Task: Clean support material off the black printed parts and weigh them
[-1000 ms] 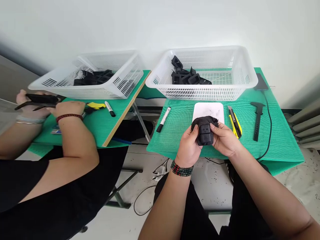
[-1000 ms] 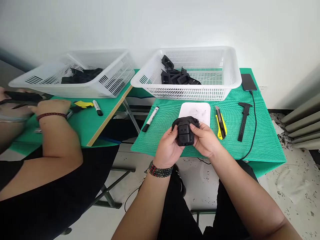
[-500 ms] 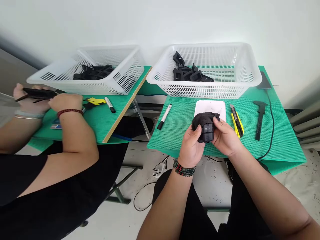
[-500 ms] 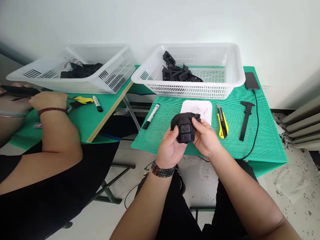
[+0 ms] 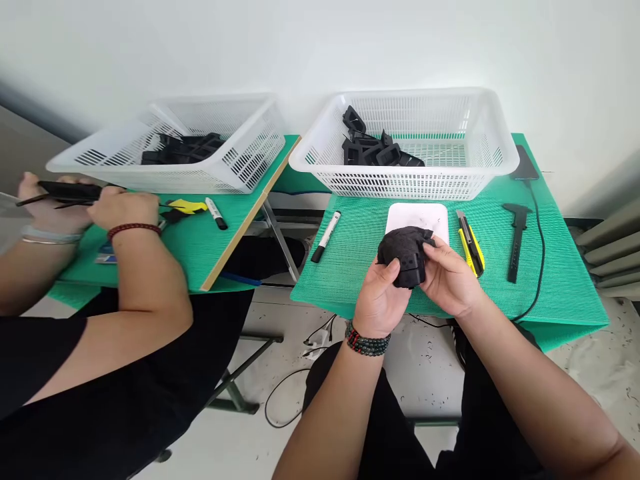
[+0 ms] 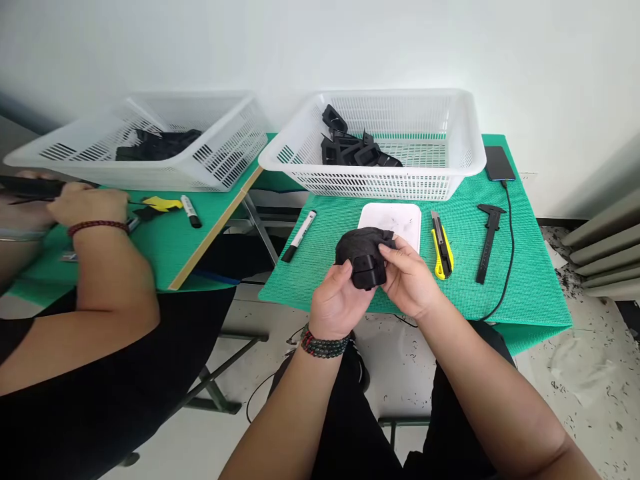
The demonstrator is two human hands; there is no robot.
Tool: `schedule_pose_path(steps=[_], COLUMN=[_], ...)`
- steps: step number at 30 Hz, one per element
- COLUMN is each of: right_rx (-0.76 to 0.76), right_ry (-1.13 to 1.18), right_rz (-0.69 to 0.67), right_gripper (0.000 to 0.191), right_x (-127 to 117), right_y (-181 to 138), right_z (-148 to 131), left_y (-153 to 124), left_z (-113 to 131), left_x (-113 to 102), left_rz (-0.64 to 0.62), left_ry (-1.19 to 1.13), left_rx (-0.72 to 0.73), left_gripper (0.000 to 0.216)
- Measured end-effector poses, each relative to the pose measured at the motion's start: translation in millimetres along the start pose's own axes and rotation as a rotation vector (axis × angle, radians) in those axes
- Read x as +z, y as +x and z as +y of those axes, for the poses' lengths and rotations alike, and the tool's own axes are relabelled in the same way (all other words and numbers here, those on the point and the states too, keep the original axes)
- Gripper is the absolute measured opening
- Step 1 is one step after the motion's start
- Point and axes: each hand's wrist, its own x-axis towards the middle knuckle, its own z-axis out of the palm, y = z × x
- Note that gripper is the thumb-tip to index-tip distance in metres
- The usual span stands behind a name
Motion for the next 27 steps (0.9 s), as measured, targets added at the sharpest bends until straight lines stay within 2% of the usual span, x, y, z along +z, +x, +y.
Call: schedule_pose_path(steps=[4, 11, 18, 22, 27], right_rx=[-0.033, -0.030, -0.038, -0.032, -0.025], right_ry=[-0.060, -0.037, -0.073, -0.079, -0.090], right_rz=[0.059, 0.015, 0.057, 0.057, 0.035], right_gripper=[0.038, 0.044, 0.034, 0.037, 0.037], right_x=[0.7, -0.7, 2.9, 2.0, -0.3], right_y=[0.7, -1.8, -1.4, 0.7, 1.4], right_z=[0.3, -6.3, 0.1, 2.4, 2.5], left_y=[0.5, -0.4, 2.7, 4.3, 2.2], left_z=[-2.5, -3.5, -3.9, -1.4, -0.2], left_x=[0.7, 5.3, 4.7, 4.4, 4.0], left_rz=[-0.028, -0.036, 0.021, 0.060, 0.062], left_ry=[0.011, -0.044, 0.005, 0.052, -0.005], left_rx=[0.007, 0.035, 0.072, 0.064, 0.031], left_gripper=[0.048, 0.052, 0.051, 0.044, 0.043])
